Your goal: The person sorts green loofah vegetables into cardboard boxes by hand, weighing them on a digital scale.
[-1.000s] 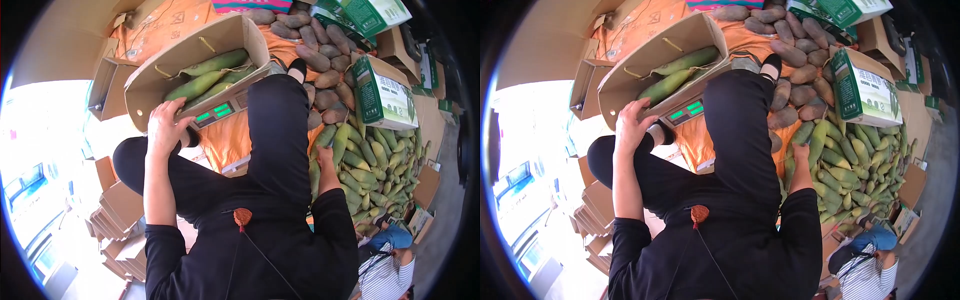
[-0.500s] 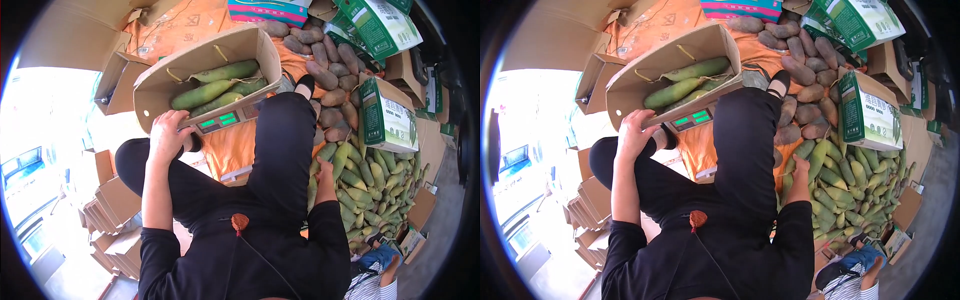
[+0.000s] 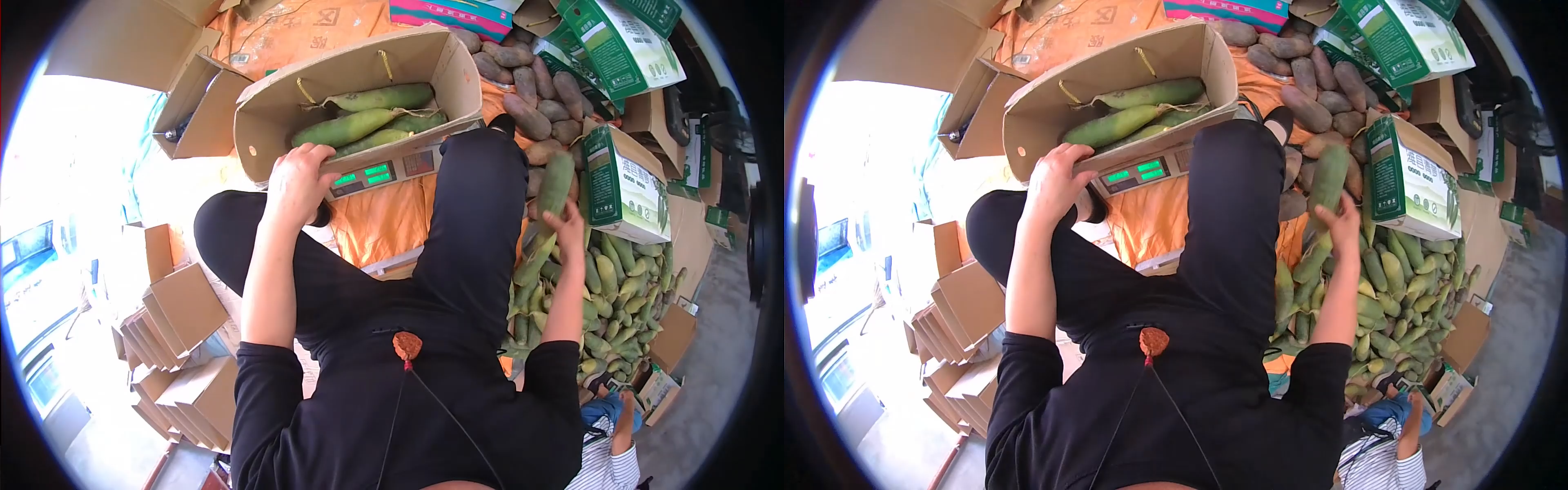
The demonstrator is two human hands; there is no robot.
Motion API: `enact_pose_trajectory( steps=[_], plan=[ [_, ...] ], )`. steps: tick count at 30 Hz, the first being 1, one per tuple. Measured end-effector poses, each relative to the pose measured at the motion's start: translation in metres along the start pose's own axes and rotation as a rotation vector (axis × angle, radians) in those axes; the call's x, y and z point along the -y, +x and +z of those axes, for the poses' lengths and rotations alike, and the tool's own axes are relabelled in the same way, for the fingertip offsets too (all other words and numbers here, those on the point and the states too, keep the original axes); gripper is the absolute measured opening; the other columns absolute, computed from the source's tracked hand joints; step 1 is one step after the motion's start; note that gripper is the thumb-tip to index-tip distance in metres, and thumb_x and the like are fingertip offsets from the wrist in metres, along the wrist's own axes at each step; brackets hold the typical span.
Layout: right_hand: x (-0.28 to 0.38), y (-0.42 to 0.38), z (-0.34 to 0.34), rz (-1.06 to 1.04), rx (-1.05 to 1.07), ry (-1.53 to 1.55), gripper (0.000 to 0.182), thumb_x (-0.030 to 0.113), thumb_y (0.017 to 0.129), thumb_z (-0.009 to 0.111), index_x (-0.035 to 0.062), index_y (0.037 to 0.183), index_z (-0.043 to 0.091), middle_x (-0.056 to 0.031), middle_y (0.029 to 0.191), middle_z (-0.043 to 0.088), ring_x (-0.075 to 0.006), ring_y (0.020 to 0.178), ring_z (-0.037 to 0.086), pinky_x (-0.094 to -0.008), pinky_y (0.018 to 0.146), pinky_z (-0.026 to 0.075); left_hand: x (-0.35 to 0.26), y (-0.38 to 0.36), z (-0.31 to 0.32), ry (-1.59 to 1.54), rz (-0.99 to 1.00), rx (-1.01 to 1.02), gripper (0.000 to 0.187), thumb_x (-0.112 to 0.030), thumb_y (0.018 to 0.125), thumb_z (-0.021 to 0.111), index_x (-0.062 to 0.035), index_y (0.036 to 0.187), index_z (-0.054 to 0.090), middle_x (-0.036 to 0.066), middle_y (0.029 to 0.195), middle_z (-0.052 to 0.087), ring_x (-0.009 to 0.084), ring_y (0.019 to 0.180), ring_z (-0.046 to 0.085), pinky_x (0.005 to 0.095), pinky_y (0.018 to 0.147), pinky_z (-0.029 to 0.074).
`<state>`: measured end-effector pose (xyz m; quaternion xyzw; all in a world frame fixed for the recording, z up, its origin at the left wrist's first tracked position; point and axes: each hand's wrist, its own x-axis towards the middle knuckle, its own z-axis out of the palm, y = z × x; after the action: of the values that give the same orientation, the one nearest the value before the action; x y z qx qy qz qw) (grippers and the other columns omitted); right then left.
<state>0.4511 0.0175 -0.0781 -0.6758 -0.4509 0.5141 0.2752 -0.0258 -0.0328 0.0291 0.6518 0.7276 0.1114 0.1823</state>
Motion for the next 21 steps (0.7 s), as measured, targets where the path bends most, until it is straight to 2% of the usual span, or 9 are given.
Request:
enact_pose_trajectory(
  steps=[3, 6, 10, 12, 13, 14, 15, 17, 21],
  plan=[
    [0.094, 0.005, 0.010, -0.253, 0.067, -0.058, 0.062, -0.006, 0.075, 0.065, -0.0027, 0.133, 0.045, -0.0099, 0.118, 0.060, -0.0165, 0.105, 0.057, -0.0289, 0.091, 0.044, 0.004, -0.001, 0.002, -0.007, 0.024, -0.012, 0.030, -0.010, 0.072, 0.071, -0.0043, 0.101, 0.065, 0.014, 0.095, 0.063, 0.0336, 0.092, 0.061, 0.0404, 0.082, 0.048],
    [0.183, 0.000, 0.031, -0.518, 0.132, -0.170, 0.064, 0.003, 0.072, 0.070, -0.0037, 0.131, 0.045, -0.0099, 0.120, 0.058, -0.0169, 0.109, 0.056, -0.0293, 0.096, 0.042, 0.005, -0.002, 0.004, -0.018, 0.034, -0.022, 0.029, -0.011, 0.073, 0.071, -0.0051, 0.100, 0.065, 0.014, 0.093, 0.062, 0.0335, 0.091, 0.061, 0.0409, 0.081, 0.048],
    [0.255, 0.001, 0.080, -0.660, 0.385, -0.117, 0.064, 0.004, 0.071, 0.071, -0.0028, 0.130, 0.047, -0.0092, 0.121, 0.057, -0.0161, 0.112, 0.054, -0.0294, 0.097, 0.042, 0.005, -0.002, 0.003, -0.028, 0.036, -0.024, 0.027, -0.011, 0.074, 0.070, -0.0056, 0.100, 0.065, 0.014, 0.091, 0.062, 0.0336, 0.090, 0.061, 0.0412, 0.080, 0.048],
    [0.270, 0.006, 0.112, -0.820, 0.428, -0.176, 0.066, 0.007, 0.070, 0.072, 0.0014, 0.131, 0.048, -0.0101, 0.123, 0.058, -0.0183, 0.112, 0.055, -0.0299, 0.097, 0.042, 0.005, -0.001, 0.003, 0.003, -0.005, 0.023, 0.028, -0.018, 0.075, 0.071, -0.0076, 0.100, 0.066, 0.010, 0.094, 0.063, 0.0296, 0.096, 0.060, 0.0417, 0.084, 0.047],
    [0.273, 0.013, 0.126, -0.944, 0.348, -0.396, 0.067, 0.012, 0.068, 0.073, 0.0061, 0.130, 0.049, -0.0115, 0.122, 0.058, -0.0220, 0.111, 0.057, -0.0312, 0.096, 0.043, 0.004, -0.001, 0.003, 0.001, -0.002, 0.027, 0.028, -0.018, 0.075, 0.071, -0.0076, 0.100, 0.066, 0.010, 0.094, 0.063, 0.0296, 0.096, 0.060, 0.0417, 0.084, 0.047],
    [0.274, 0.016, 0.144, -1.001, 0.409, -0.340, 0.065, 0.018, 0.067, 0.075, 0.0074, 0.127, 0.052, -0.0128, 0.117, 0.059, -0.0266, 0.109, 0.057, -0.0334, 0.094, 0.044, 0.004, -0.002, 0.002, -0.004, 0.000, 0.018, 0.027, -0.018, 0.075, 0.070, -0.0074, 0.100, 0.066, 0.011, 0.094, 0.063, 0.0299, 0.096, 0.060, 0.0416, 0.083, 0.047],
    [0.284, 0.006, 0.157, -0.990, 0.414, -0.475, 0.061, 0.018, 0.067, 0.075, 0.0064, 0.123, 0.054, -0.0124, 0.116, 0.060, -0.0272, 0.109, 0.057, -0.0347, 0.092, 0.045, 0.003, -0.002, 0.002, -0.008, 0.002, 0.008, 0.027, -0.017, 0.075, 0.070, -0.0073, 0.100, 0.066, 0.011, 0.094, 0.062, 0.0302, 0.095, 0.060, 0.0414, 0.083, 0.048],
    [0.277, 0.016, 0.188, -1.156, 0.401, -0.607, 0.062, 0.019, 0.066, 0.076, 0.0090, 0.123, 0.054, -0.0102, 0.115, 0.061, -0.0299, 0.107, 0.057, -0.0380, 0.091, 0.045, 0.004, -0.001, 0.002, -0.012, 0.013, 0.008, 0.027, -0.017, 0.076, 0.070, -0.0070, 0.100, 0.066, 0.012, 0.094, 0.062, 0.0306, 0.094, 0.060, 0.0413, 0.082, 0.048],
    [0.258, 0.030, 0.230, -1.147, 0.459, -0.806, 0.060, 0.018, 0.068, 0.076, 0.0117, 0.123, 0.056, -0.0083, 0.115, 0.061, -0.0293, 0.107, 0.057, -0.0400, 0.093, 0.046, 0.003, -0.003, 0.002, -0.023, 0.024, 0.003, 0.026, -0.017, 0.076, 0.070, -0.0067, 0.100, 0.066, 0.012, 0.094, 0.062, 0.0315, 0.092, 0.061, 0.0411, 0.082, 0.049]
  ],
)
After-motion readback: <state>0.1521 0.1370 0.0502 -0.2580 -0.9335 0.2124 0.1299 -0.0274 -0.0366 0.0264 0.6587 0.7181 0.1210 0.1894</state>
